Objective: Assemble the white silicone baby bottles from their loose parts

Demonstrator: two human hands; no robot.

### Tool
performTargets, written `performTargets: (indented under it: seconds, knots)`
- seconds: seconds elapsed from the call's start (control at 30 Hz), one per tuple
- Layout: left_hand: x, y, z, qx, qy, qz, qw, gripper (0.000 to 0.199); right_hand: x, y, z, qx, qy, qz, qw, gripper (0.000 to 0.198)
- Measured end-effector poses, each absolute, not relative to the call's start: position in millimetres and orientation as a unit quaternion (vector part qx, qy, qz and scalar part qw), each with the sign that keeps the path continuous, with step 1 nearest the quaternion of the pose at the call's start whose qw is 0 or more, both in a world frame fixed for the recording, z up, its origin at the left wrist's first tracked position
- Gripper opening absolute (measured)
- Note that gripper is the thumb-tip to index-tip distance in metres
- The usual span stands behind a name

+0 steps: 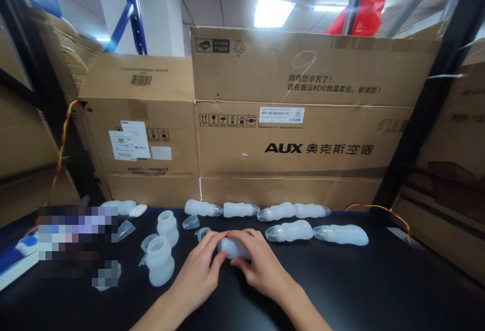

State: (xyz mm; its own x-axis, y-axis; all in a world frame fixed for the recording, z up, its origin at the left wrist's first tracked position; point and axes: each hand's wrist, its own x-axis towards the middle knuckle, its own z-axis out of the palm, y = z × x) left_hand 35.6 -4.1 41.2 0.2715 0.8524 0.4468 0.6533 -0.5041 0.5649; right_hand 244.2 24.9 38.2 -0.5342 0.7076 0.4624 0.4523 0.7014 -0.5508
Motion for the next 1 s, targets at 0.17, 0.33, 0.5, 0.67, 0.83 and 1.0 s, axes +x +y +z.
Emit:
performTargets:
  seconds: [0.17,0.33,0.5,0.67,0.83,1.0]
  knots:
    - [36.7,4.5,38.1,0.703,0.552,0.427,0.139,0.03,252.5,31.8,40.4,-0.363,-0.847,0.121,0.37,0.043]
    - [26.1,11.5,40.0,0.675,0.623,0.393,0.036,0.014,284.8,51.2,52.1,-0.464,-0.791,-0.004,0.399,0.03]
    - [22.1,9.9,50.0,0.684,0.691,0.225,-0.058,0.027,321.3,57.8,64.7,-0.583,-0.764,-0.019,0.276,0.025]
    - [24.5,15.1,53.9,0.681,0.71,0.138,-0.117,0.036,329.3,52.6,65.0,-0.612,-0.778,-0.007,0.146,0.053]
    - [23.8,19.6,41.0,0.686,0.686,0.136,-0.203,0.048,313.9,51.5,58.0,-0.604,-0.785,-0.014,0.133,0.047]
    - [15.6,18.1,30.1,0.734,0.593,0.239,-0.23,0.04,294.5,43.7,57.9,-0.539,-0.813,0.076,0.209,0.038]
